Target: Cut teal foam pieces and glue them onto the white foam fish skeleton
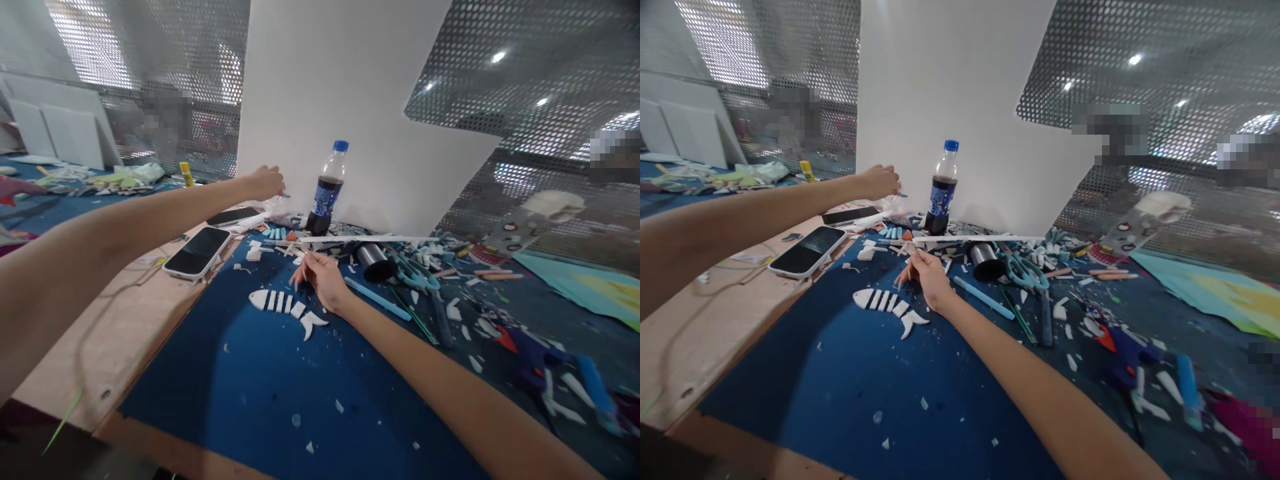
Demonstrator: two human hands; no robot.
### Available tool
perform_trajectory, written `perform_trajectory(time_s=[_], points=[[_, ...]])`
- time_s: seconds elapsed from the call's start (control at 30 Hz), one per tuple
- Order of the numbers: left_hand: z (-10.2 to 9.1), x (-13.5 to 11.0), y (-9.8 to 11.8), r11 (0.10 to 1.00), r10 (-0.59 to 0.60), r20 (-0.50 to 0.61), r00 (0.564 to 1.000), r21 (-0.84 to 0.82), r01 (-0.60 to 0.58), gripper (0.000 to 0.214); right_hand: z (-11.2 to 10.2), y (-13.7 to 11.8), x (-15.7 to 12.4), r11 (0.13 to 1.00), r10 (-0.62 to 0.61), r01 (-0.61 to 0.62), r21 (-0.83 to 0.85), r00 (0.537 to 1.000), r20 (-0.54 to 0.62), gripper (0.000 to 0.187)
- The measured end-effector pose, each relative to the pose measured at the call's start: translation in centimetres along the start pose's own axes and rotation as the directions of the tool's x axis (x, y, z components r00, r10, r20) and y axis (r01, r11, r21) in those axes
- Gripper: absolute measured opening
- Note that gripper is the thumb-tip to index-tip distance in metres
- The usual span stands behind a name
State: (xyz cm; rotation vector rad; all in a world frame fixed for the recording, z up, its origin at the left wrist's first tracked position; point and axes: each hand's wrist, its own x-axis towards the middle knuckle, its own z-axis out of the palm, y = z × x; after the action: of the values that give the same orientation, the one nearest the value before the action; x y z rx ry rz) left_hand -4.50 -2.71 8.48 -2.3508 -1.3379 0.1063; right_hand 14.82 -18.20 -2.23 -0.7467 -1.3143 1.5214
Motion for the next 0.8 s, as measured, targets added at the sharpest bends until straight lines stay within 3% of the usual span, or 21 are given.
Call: perform_trajectory(time_s=[0.1,0.2,0.3,0.37,0.43,0.5,0.6,0.7,0.8], points=[[-0.6,-1.0,0.1,0.999,-0.043,-0.105,0.994,0.005,0.044,0.034,0.0,-0.1,0.0,1.000,-0.006,0.006,0.013,1.000,-0.017,0.037],[-1.3,-2.0,0.3,0.987,-0.160,-0.134,0.978,-0.011,0.160,0.036,-0.1,-0.2,0.0,0.999,-0.029,0.031,0.022,0.997,-0.067,0.038],[-2.0,-3.6,1.3,0.957,-0.291,-0.118,0.949,-0.024,0.290,0.033,-0.3,-0.1,0.1,0.995,-0.091,0.097,0.026,0.980,-0.179,0.038],[-2.4,-5.4,3.0,0.951,-0.309,-0.121,0.943,-0.034,0.307,0.032,-0.6,0.0,0.2,0.986,-0.155,0.167,0.018,0.946,-0.284,0.038],[-2.3,-7.6,5.3,0.973,-0.226,-0.061,0.972,-0.069,0.221,0.029,-0.7,0.0,0.3,0.973,-0.214,0.231,-0.001,0.901,-0.377,0.038],[-1.7,-9.8,7.9,0.991,-0.033,0.048,0.998,-0.127,0.039,0.026,-0.7,0.0,0.3,0.964,-0.251,0.266,-0.026,0.867,-0.431,0.039],[0.0,-12.3,10.7,0.953,0.209,0.051,0.976,-0.236,-0.192,0.021,-0.6,0.0,0.2,0.962,-0.265,0.268,-0.058,0.851,-0.454,0.040],[1.5,-13.2,11.6,0.931,0.287,-0.040,0.957,-0.224,-0.288,0.030,-0.4,-0.1,0.1,0.965,-0.255,0.251,-0.071,0.851,-0.459,0.043],[2.0,-13.2,11.4,0.926,0.310,-0.062,0.949,-0.207,-0.316,0.030,-0.4,-0.2,0.1,0.971,-0.233,0.227,-0.071,0.854,-0.465,0.043]])
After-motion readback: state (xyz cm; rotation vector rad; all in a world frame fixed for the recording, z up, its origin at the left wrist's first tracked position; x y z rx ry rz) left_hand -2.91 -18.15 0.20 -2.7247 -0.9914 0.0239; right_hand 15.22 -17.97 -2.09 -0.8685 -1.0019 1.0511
